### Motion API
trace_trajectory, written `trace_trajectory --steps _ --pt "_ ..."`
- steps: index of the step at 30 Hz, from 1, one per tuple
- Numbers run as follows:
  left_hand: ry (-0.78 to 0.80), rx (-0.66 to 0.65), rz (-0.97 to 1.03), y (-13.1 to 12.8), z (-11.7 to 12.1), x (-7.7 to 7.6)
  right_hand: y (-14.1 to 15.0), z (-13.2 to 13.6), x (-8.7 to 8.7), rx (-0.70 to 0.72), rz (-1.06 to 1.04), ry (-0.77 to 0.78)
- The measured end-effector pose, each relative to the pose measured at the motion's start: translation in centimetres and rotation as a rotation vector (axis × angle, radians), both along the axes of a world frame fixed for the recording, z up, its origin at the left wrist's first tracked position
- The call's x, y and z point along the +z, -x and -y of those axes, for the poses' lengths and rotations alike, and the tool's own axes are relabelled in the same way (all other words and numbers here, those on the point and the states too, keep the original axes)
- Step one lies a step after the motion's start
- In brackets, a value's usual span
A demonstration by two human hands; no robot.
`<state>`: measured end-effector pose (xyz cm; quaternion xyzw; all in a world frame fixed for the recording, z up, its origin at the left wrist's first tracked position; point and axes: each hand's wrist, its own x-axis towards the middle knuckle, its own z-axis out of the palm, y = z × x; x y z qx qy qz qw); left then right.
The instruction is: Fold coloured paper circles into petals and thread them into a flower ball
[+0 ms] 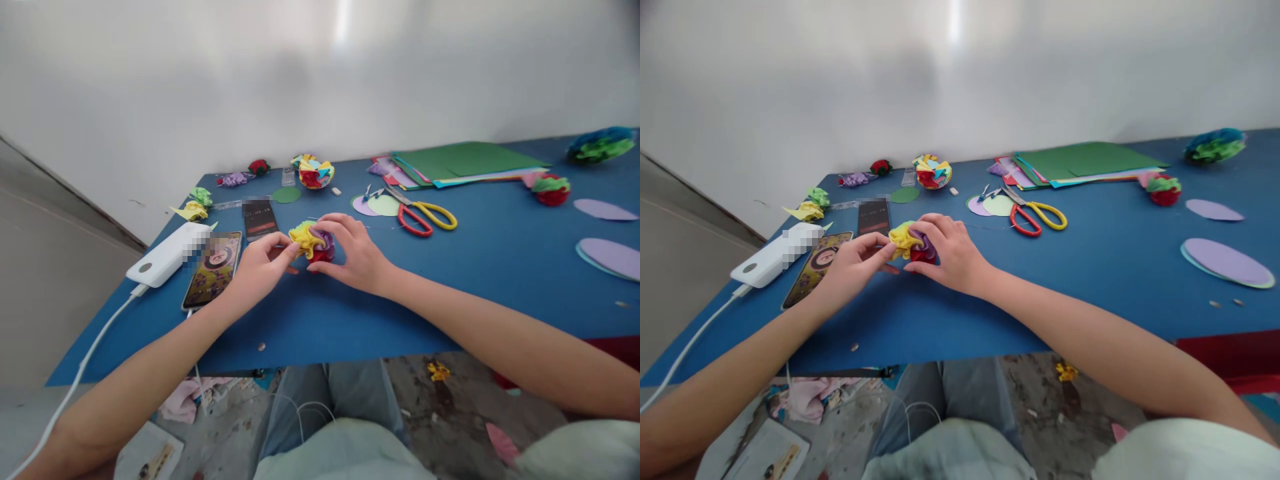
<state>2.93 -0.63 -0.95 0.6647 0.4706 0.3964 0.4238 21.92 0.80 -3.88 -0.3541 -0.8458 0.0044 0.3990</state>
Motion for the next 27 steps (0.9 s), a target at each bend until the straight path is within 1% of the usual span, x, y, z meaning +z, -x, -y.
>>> trace_trajectory --steps 4,7,9,11,13,14,16,18,19,22,27 --pt "0.087 0.03 0.108 0.3 -0.6 0.1 0.0 -0.2 0.0 0.012 0.006 0.015" --pt "0.179 0.019 0.2 0.7 -1.1 0.0 -0.2 -0.3 0.2 0.019 -0.019 0.027" --pt "0.221 0.017 0.236 0.9 -1.4 -0.1 -0.5 -0.4 0.5 0.019 -0.039 0.009" --pt "0.232 0.03 0.245 1.0 -1.6 -0.2 -0.9 -0.4 0.8 -0.025 -0.04 -0.02" --pt "0.223 0.037 0.247 1.1 -1.7 -0.3 -1.2 -0.2 1.1 -0.117 0.003 -0.008" --pt "0.22 0.037 0.249 1.1 -1.7 -0.3 -1.2 0.0 1.2 -0.169 0.048 0.033" --pt "0.235 0.031 0.261 1.1 -1.6 -0.4 -1.1 0.5 1.3 -0.251 0.162 0.185" --pt "0.26 0.029 0.28 1.0 -1.5 -0.4 -0.7 1.1 1.3 -0.284 0.261 0.349" --pt "0.27 0.026 0.286 1.0 -1.4 -0.3 -0.5 1.3 1.2 -0.291 0.274 0.403" --pt "0.281 -0.004 0.279 0.8 -1.0 -0.1 0.0 1.4 0.7 -0.288 0.178 0.461" --pt "0.282 -0.035 0.21 0.5 -0.4 0.2 0.0 0.2 -0.1 -0.206 -0.071 0.494"
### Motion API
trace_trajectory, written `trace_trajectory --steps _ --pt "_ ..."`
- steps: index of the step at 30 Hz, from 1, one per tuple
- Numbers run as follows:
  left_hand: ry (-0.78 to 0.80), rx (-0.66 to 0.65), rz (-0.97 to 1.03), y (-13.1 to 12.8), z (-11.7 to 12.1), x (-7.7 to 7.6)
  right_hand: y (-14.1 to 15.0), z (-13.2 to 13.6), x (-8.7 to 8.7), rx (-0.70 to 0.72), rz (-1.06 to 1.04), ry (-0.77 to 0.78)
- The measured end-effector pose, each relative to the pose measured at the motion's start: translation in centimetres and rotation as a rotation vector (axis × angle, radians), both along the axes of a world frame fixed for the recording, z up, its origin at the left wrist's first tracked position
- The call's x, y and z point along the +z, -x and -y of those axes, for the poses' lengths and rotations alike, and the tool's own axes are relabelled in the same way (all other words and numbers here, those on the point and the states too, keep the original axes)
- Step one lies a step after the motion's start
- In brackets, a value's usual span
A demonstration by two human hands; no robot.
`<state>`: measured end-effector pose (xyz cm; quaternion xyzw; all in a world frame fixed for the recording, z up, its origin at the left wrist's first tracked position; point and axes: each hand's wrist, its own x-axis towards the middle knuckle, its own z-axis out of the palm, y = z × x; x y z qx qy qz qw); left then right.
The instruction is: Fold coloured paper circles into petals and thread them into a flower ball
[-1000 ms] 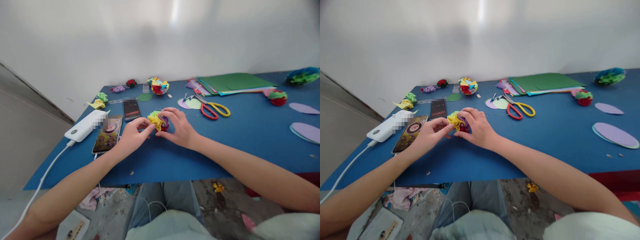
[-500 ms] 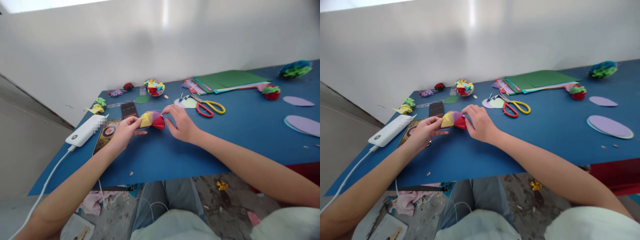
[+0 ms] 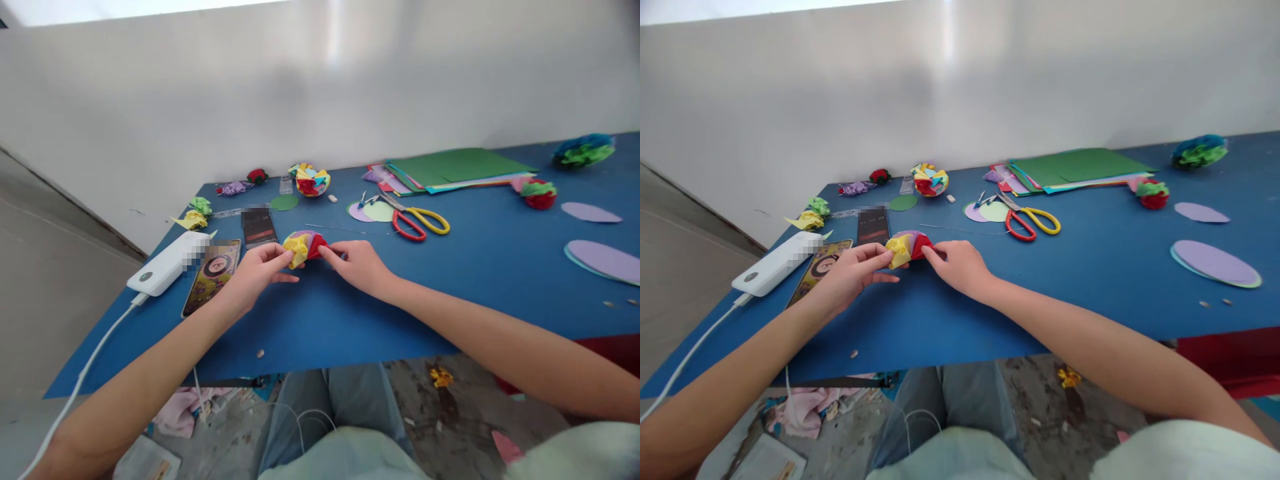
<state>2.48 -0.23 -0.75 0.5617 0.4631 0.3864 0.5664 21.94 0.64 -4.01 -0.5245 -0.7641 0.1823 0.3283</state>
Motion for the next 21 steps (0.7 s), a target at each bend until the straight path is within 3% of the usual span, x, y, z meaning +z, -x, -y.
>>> trace_trajectory --steps 7,9,13,14,15,17,21 --pt "-0.01 -0.125 -0.286 -0.8 0.2 -0.7 -0.1 -1.0 -0.2 -0.054 -0.096 0.068" --pt "-0.188 -0.081 -0.474 -0.5 0.2 -0.6 -0.2 -1.4 -0.3 -0.102 -0.09 0.085" --pt "-0.779 0.355 -0.709 0.6 -0.1 0.0 -0.7 -1.9 -0.4 -0.135 -0.068 0.09" --pt "-0.869 0.396 -0.711 0.7 -0.2 0.1 -0.8 -1.8 -0.4 -0.125 -0.056 0.092" --pt "-0.924 0.381 -0.7 0.8 -0.3 0.1 -0.9 -1.7 -0.3 -0.111 -0.042 0.091" --pt "-0.944 0.226 -0.664 0.8 -0.3 0.0 -0.8 -1.4 -0.2 -0.077 -0.018 0.079" --pt "-0.776 -0.05 -0.603 0.4 -0.5 -0.5 -0.5 -0.6 0.0 0.019 -0.008 0.018"
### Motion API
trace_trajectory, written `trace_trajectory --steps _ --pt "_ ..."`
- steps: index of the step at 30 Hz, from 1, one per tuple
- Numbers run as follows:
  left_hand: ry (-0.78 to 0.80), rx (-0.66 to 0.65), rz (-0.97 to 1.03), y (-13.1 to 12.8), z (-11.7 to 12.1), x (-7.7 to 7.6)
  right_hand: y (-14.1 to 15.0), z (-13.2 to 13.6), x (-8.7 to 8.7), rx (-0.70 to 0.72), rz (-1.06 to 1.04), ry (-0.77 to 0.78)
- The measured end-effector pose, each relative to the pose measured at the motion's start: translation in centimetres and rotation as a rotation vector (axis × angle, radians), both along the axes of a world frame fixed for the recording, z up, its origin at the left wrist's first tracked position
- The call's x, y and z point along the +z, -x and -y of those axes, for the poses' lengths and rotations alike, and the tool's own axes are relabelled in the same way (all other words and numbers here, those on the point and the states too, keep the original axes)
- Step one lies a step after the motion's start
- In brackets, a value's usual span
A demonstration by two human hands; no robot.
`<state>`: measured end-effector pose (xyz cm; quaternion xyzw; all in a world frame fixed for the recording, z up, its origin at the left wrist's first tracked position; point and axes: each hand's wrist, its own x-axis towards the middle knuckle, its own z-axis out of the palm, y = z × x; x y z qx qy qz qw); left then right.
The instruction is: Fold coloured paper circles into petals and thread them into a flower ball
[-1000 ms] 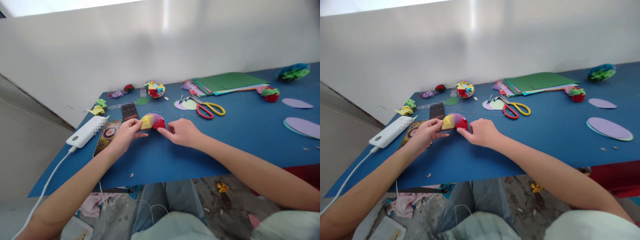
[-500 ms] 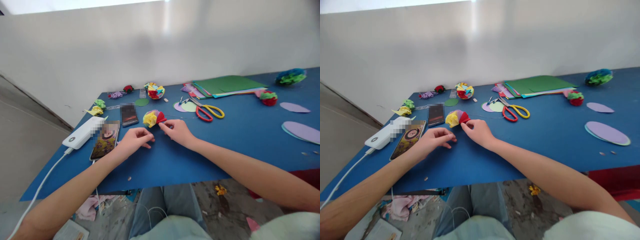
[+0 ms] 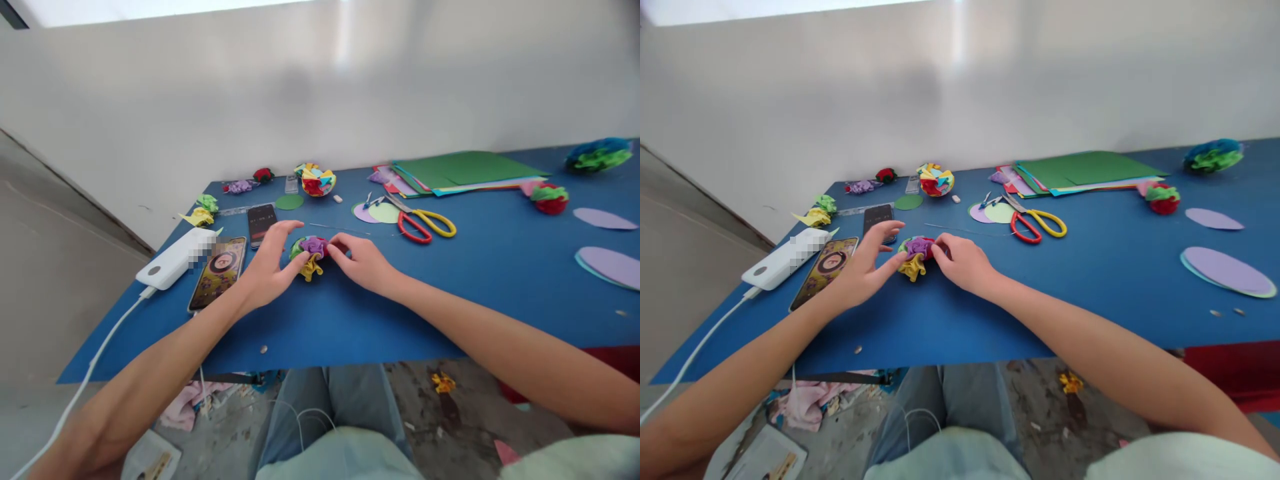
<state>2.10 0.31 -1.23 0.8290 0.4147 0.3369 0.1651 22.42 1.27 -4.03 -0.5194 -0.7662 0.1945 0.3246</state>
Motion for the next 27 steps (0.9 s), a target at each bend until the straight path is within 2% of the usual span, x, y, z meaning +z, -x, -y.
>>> trace_trajectory --steps 5,10,13,15,19,23,27 --pt "0.315 -0.051 0.075 0.4 -1.2 -0.2 0.3 0.4 -0.1 0.248 -0.024 -0.194" --pt "0.32 0.019 0.087 0.9 -1.9 0.1 0.0 0.8 0.1 0.497 0.004 -0.279" --pt "0.31 -0.035 0.004 0.9 -1.8 0.2 -0.1 0.8 0.0 0.57 0.03 -0.26" --pt "0.324 -0.077 -0.001 0.8 -1.8 0.1 0.0 0.6 -0.1 0.548 0.025 -0.266" --pt "0.354 -0.105 0.078 0.8 -1.7 0.1 0.0 0.3 -0.4 0.412 -0.001 -0.327" --pt "0.38 -0.131 0.151 0.8 -1.7 -0.1 0.0 0.5 -0.5 0.329 0.128 -0.361" --pt "0.437 -0.193 0.25 0.7 -1.3 -0.3 0.2 1.0 -0.5 0.177 0.207 -0.3"
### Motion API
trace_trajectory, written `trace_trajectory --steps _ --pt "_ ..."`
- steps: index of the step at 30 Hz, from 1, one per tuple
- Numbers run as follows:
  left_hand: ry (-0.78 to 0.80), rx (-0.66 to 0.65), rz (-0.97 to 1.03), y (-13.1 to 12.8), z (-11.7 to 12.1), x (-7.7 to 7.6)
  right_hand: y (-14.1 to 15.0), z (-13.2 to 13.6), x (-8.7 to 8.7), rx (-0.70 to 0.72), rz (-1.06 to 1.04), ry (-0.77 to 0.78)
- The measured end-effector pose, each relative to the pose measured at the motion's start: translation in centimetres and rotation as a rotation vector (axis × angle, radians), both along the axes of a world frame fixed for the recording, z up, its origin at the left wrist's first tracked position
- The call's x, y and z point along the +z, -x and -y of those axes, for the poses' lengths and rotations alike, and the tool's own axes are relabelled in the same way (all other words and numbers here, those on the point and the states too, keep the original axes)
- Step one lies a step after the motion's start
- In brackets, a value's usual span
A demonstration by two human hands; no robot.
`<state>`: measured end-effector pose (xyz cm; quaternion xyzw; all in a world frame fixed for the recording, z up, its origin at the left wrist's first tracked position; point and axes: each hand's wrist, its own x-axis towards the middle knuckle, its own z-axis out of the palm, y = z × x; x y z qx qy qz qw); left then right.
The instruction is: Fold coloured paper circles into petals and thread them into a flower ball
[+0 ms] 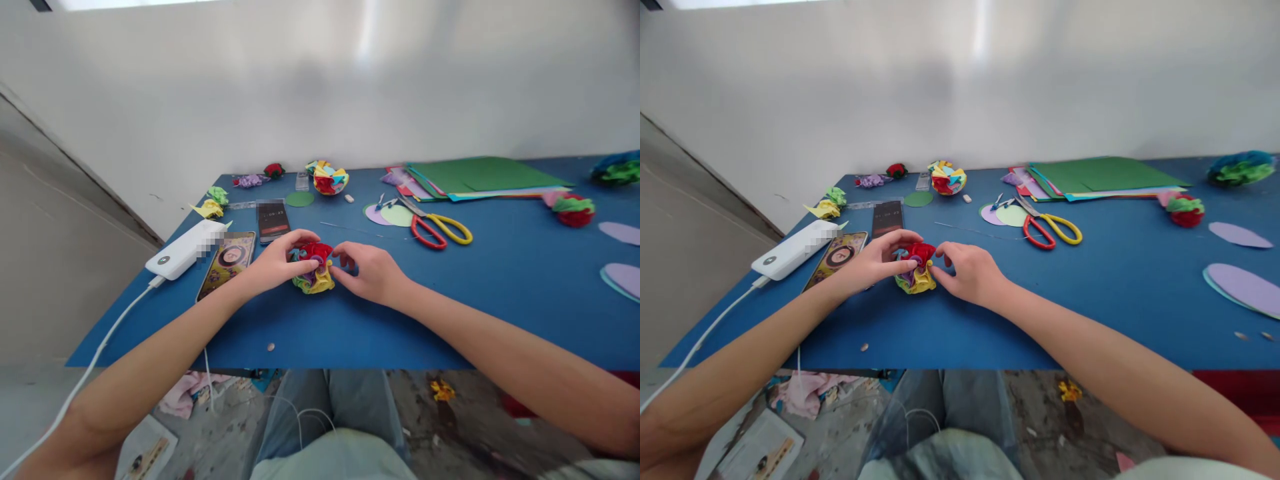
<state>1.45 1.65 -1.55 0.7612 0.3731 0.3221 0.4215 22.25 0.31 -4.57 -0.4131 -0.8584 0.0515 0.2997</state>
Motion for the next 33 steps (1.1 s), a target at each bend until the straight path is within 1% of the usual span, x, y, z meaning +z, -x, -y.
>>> trace_trajectory --steps 3,6,9,13,16,18,19,20,22,24,25,26,29,31,33 --pt "0.052 -0.027 0.097 -0.2 0.6 0.3 0.2 0.2 0.1 -0.048 -0.059 0.03" --pt "0.079 -0.035 0.172 -0.3 1.2 0.8 0.3 0.4 0.2 -0.028 -0.123 0.022" --pt "0.079 -0.046 0.215 -0.3 1.5 1.2 0.3 0.6 0.5 0.056 -0.132 -0.037" --pt "0.057 -0.079 0.234 -0.3 1.6 1.0 0.2 0.6 0.5 0.184 -0.15 -0.144" --pt "0.042 -0.112 0.224 -0.4 1.8 1.0 0.3 0.6 0.4 0.219 -0.166 -0.177" --pt "0.008 -0.094 0.205 -0.6 2.2 1.1 0.4 0.5 0.4 0.231 -0.174 -0.192" --pt "-0.042 -0.061 0.185 -0.6 2.4 1.2 0.4 0.6 0.4 0.232 -0.178 -0.202" --pt "-0.127 -0.018 0.15 -0.7 2.6 1.3 0.4 0.6 0.4 0.229 -0.177 -0.213" --pt "-0.387 0.062 0.024 -0.8 3.1 1.3 0.5 0.8 0.6 0.207 -0.161 -0.249" --pt "-0.669 0.108 -0.137 -0.8 3.4 1.2 0.6 1.1 0.7 0.176 -0.126 -0.303" --pt "-0.772 0.122 -0.204 -0.9 3.5 1.1 0.6 1.2 0.8 0.162 -0.103 -0.332" --pt "-0.843 0.135 -0.251 -0.9 3.5 1.0 0.6 1.4 0.9 0.149 -0.079 -0.36" --pt "-0.943 0.146 -0.315 -1.0 3.6 0.9 0.6 1.8 1.3 0.125 -0.005 -0.438" --pt "-0.968 0.123 -0.35 -1.1 3.9 1.0 0.6 1.9 1.5 0.13 0.039 -0.49" --pt "-0.961 0.121 -0.395 -1.3 4.2 1.3 0.6 2.0 1.8 0.143 0.067 -0.524"
